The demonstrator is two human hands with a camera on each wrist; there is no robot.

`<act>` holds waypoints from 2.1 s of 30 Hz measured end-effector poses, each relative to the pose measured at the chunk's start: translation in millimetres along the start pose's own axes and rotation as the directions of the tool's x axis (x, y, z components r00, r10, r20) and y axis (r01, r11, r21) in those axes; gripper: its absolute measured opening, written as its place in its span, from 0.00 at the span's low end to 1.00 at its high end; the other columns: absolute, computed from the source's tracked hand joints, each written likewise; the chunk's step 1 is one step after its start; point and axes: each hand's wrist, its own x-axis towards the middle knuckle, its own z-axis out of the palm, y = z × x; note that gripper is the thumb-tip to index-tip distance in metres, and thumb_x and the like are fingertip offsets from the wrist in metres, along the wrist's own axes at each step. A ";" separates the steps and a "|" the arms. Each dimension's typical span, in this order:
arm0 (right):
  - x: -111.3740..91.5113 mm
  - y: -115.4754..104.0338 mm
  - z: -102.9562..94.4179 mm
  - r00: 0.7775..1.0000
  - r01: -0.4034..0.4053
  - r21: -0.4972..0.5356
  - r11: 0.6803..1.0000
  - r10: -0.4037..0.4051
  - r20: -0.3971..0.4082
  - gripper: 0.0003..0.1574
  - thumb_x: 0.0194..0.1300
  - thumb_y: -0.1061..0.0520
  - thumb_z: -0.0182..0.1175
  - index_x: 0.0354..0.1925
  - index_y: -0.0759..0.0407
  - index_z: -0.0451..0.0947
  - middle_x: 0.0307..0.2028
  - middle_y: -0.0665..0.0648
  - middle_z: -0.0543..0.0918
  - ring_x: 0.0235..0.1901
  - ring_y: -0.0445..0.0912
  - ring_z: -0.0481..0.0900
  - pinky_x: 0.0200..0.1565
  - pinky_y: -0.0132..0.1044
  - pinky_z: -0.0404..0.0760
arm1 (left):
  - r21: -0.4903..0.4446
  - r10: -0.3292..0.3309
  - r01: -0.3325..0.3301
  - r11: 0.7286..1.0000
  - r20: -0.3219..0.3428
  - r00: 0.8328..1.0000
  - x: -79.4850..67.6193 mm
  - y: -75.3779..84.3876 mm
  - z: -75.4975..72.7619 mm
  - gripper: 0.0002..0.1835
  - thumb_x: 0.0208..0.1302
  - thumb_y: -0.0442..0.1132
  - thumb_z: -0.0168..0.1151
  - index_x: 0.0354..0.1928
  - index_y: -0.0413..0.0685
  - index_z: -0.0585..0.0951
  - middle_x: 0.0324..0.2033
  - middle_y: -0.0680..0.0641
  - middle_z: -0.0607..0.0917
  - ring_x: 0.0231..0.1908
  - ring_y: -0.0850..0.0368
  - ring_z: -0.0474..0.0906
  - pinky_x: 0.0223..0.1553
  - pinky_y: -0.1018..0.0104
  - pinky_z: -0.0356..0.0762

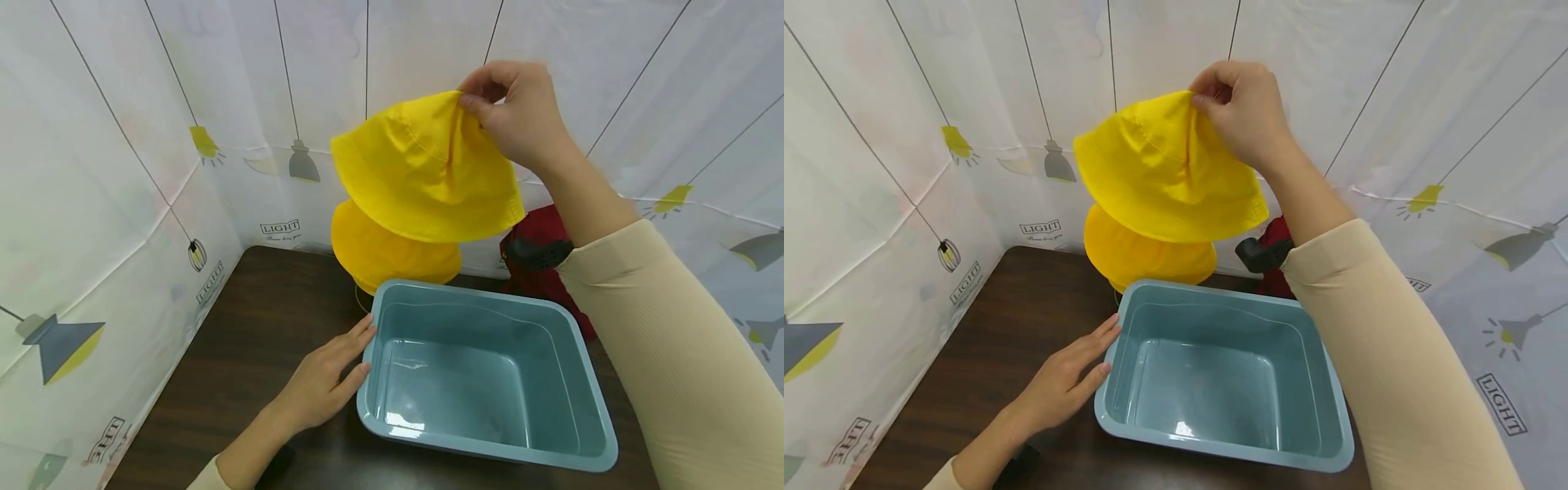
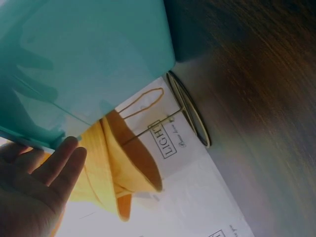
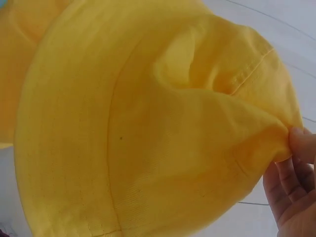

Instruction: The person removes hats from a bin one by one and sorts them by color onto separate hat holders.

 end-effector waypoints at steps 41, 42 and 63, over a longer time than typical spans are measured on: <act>-29.4 51.3 81.7 0.984 -0.083 -0.018 0.996 0.085 0.158 0.11 0.76 0.67 0.60 0.51 0.68 0.86 0.48 0.64 0.87 0.46 0.56 0.79 0.56 0.48 0.82 | 0.005 0.000 0.000 1.000 0.004 1.000 -0.2 -4.4 4.8 0.30 0.81 0.44 0.52 0.80 0.47 0.64 0.81 0.50 0.60 0.75 0.50 0.66 0.68 0.43 0.73; -30.4 52.4 82.8 0.983 -0.091 -0.016 0.996 0.092 0.162 0.11 0.76 0.67 0.60 0.51 0.68 0.86 0.48 0.64 0.87 0.46 0.56 0.79 0.56 0.48 0.83 | 0.005 0.000 0.000 1.000 0.004 1.000 -0.2 -4.3 4.7 0.30 0.81 0.44 0.52 0.81 0.47 0.64 0.81 0.50 0.60 0.75 0.50 0.66 0.68 0.44 0.73; -43.7 49.9 77.3 0.989 -0.033 -0.059 0.998 0.041 0.142 0.16 0.74 0.61 0.64 0.56 0.66 0.84 0.49 0.64 0.86 0.47 0.57 0.82 0.50 0.50 0.83 | 0.005 0.008 -0.008 1.000 0.006 1.000 3.2 -1.9 2.9 0.31 0.81 0.44 0.53 0.81 0.48 0.64 0.81 0.51 0.61 0.75 0.50 0.66 0.68 0.44 0.72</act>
